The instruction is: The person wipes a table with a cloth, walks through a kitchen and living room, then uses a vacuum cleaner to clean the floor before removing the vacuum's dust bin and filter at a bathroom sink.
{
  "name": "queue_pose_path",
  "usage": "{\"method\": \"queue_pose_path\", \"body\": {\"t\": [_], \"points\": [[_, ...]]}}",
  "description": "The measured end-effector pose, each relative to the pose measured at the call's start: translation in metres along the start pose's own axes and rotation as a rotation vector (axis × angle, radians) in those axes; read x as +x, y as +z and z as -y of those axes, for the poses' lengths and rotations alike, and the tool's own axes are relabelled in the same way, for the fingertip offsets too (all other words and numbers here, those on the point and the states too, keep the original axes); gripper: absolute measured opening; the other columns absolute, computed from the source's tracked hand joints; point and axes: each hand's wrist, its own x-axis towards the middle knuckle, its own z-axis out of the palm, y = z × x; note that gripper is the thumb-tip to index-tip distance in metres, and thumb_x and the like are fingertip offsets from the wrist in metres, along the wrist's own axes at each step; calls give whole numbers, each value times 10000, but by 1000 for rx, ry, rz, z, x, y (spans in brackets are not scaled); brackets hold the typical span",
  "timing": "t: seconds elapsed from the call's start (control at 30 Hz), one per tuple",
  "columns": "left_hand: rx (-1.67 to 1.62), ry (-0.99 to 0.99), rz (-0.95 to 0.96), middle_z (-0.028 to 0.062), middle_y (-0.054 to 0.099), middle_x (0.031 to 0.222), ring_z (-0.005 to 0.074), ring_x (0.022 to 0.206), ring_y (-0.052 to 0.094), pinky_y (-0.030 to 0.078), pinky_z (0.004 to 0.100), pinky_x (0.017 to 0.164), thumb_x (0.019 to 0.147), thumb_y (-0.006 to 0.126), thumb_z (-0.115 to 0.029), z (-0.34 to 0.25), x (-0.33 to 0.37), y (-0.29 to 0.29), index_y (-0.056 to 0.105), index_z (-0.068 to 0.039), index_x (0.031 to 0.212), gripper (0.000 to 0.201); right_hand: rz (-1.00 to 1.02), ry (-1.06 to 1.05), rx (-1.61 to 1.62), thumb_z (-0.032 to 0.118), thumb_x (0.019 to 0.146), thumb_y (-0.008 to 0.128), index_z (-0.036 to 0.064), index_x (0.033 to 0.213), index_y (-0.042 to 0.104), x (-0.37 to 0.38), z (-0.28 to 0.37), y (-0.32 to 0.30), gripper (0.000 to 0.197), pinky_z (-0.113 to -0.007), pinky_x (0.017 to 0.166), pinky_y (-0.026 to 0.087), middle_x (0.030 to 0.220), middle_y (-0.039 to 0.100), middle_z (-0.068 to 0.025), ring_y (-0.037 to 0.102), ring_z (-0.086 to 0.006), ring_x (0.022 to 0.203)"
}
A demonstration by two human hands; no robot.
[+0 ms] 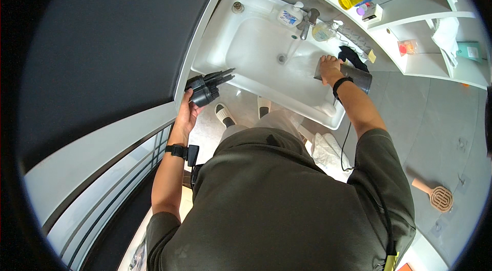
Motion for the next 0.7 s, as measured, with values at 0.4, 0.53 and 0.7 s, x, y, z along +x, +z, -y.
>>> {"method": "queue_pose_path", "body": {"t": [0.4,0.53,0.7], "points": [[22,-52,23,121,697,1110,206,968,720,619,327,815,978,633,-350,3,7,3,570,-26,1211,404,-191,85,-317,232,945,572,20,1501,331,-35,13,-1,641,-639,999,328,1424,434,-180,422,-388,1292],[41,-46,27,125,698,1104,210,971,718,621,334,815,978,634,-348,2,8,10,575,-8,1208,415,-224,118,-263,223,951,552,24,1528,285,-45,2,13,666,-645,995,327,1416,429,-185,423,-382,1282],[56,-42,97,130,695,1105,211,964,717,621,335,805,953,665,-374,4,9,4,578,11,1202,466,-530,17,177,354,665,878,17,1543,244,-88,-17,5,1134,-509,1059,376,1424,421,-198,425,-343,1313]]}}
